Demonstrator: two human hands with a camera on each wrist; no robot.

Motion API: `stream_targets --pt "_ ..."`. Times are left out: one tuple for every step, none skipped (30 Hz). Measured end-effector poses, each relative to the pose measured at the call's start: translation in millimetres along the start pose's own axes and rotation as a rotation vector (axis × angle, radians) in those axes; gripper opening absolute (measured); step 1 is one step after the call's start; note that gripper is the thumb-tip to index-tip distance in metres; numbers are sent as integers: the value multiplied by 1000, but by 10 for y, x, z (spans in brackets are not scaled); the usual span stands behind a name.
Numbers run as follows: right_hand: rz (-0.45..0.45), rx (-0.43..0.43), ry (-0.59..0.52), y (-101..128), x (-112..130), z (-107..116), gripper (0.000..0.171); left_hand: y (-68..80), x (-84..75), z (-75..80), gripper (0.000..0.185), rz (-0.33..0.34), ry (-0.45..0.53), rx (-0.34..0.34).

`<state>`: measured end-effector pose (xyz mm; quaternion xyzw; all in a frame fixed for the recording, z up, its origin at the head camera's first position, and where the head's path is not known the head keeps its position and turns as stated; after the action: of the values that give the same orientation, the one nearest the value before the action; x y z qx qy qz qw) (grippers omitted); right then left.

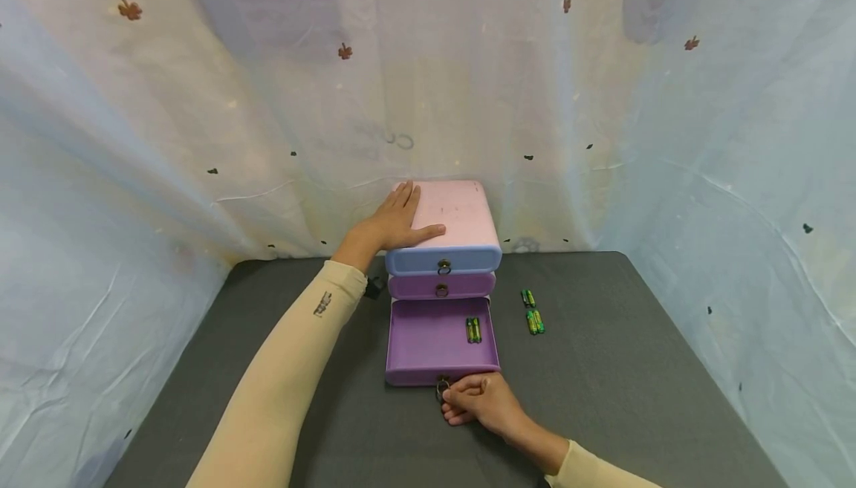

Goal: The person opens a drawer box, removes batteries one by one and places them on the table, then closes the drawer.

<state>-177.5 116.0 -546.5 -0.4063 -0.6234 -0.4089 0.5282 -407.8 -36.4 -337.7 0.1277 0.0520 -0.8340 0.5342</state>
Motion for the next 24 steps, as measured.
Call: stream_targets --pt "-1 1 -1 5 -1 -4 24 5 -1 4 114 0 0 -1" --pt "-1 2 -4 12 -1 -8 24 8 -1 4 114 0 2 2" --pt "-2 3 -5 18 -1 -12 24 6 0 3 114 0 3 4" --pt "-2 3 -7 25 -2 -16 24 6 0 2 114 0 3 6" --pt "-2 4 -10 31 -4 -20 24 6 0 1 114 -1 2 7" --pt "-1 4 -10 37 -4 -23 24 5 -2 1 114 -2 1 8" --pt "0 5 -12 42 -5 -26 24 4 0 0 114 -1 -1 9" --pt "2 6 -14 47 -4 -30 24 2 0 1 114 -2 -2 10" --pt "5 6 -16 51 -2 -34 24 -1 1 0 114 -4 -5 9" --pt "8 6 -20 56 0 -36 24 -5 0 -2 114 -5 -8 7" --pt "10 7 -21 62 2 -39 24 -9 -1 -2 114 -5 -9 6" --pt "11 8 -22 68 4 -41 24 -11 -2 -2 114 -5 -11 5" --pt "13 9 -23 74 7 -44 24 -13 0 -4 114 -5 -12 5" --pt "14 9 -23 80 11 -47 24 -15 -1 -5 114 -5 -12 5" --pt "16 11 -22 85 13 -50 24 -17 1 -8 114 -5 -12 4" --pt "15 11 -20 91 15 -52 24 -18 3 -9 114 -4 -13 3" --pt "15 13 -17 97 17 -54 24 -17 4 -10 114 -4 -12 3" --pt "15 14 -14 101 19 -55 24 -16 5 -11 114 -4 -12 3" --pt "14 14 -11 106 20 -55 23 -14 6 -11 114 -3 -11 4" --pt "13 15 -7 110 21 -55 23 -13 6 -9 114 -3 -10 2" --pt "11 15 -6 113 22 -54 23 -11 7 -8 114 -3 -9 2" --pt "9 15 -5 117 24 -54 23 -10 7 -6 114 -2 -9 1" --pt "8 17 -6 120 27 -55 24 -9 6 -5 114 -2 -6 1" --pt "6 18 -7 123 27 -55 24 -8 5 -5 114 -1 -6 1"
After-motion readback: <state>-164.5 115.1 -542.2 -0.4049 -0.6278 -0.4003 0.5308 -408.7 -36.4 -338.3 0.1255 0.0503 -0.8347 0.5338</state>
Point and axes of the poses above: each hand's wrist, its own y-axis away from the middle knuckle, its own z-axis out of the back of the hand, x = y × z, the point moved 8 cm from there along -y, towards the middle knuckle, and after that the axes turned 7 degrees about z, right-handed, at the moved point
